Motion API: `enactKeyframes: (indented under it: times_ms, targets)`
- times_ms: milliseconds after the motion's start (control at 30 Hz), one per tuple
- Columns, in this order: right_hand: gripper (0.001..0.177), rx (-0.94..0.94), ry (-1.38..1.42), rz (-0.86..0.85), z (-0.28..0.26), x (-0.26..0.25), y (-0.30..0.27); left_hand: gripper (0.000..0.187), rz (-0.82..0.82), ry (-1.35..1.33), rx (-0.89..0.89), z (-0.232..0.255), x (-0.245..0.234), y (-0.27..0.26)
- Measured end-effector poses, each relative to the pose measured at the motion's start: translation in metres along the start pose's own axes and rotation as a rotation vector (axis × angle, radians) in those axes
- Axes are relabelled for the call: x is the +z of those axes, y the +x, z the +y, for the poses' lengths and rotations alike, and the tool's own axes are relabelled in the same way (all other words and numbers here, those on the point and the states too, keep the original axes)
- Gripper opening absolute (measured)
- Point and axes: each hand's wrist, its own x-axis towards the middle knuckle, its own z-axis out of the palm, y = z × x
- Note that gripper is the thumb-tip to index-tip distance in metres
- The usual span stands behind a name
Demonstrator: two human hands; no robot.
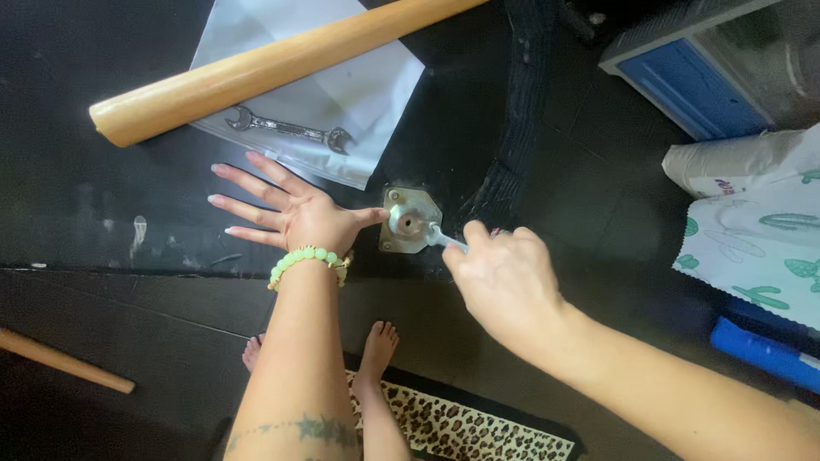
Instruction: The person uses a wrench to tighten bolts on a metal furniture leg mount attached to a black tabletop. They repeatedly adjust the wrench and rotate the bolts to secure the mount in place.
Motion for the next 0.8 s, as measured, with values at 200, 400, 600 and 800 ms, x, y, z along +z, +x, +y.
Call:
enactKeyframes:
  times_ms: [200,400,600,800]
  targets:
    - [0.042,-0.025,0.224,-0.003,0.01,-0.003,-0.003,0.176,0.029,0.013,-0.009,0.0,0.003,-0.001]
    - [0.01,0.028,-0.009,-0.062,0.007,-0.005,-0.001,0.176,0.022,-0.011,-0.003,-0.003,0.002,-0.001]
    - [0.012,0.034,-0.15,0.131,-0.001,-0.004,0.009,0.175,0.014,0.013,-0.013,-0.001,0.002,0.0]
    - [0.044,0.114,0.257,0.053,0.021,-0.016,-0.007,0.174,0.039,-0.028,0.016,-0.002,0.003,-0.002]
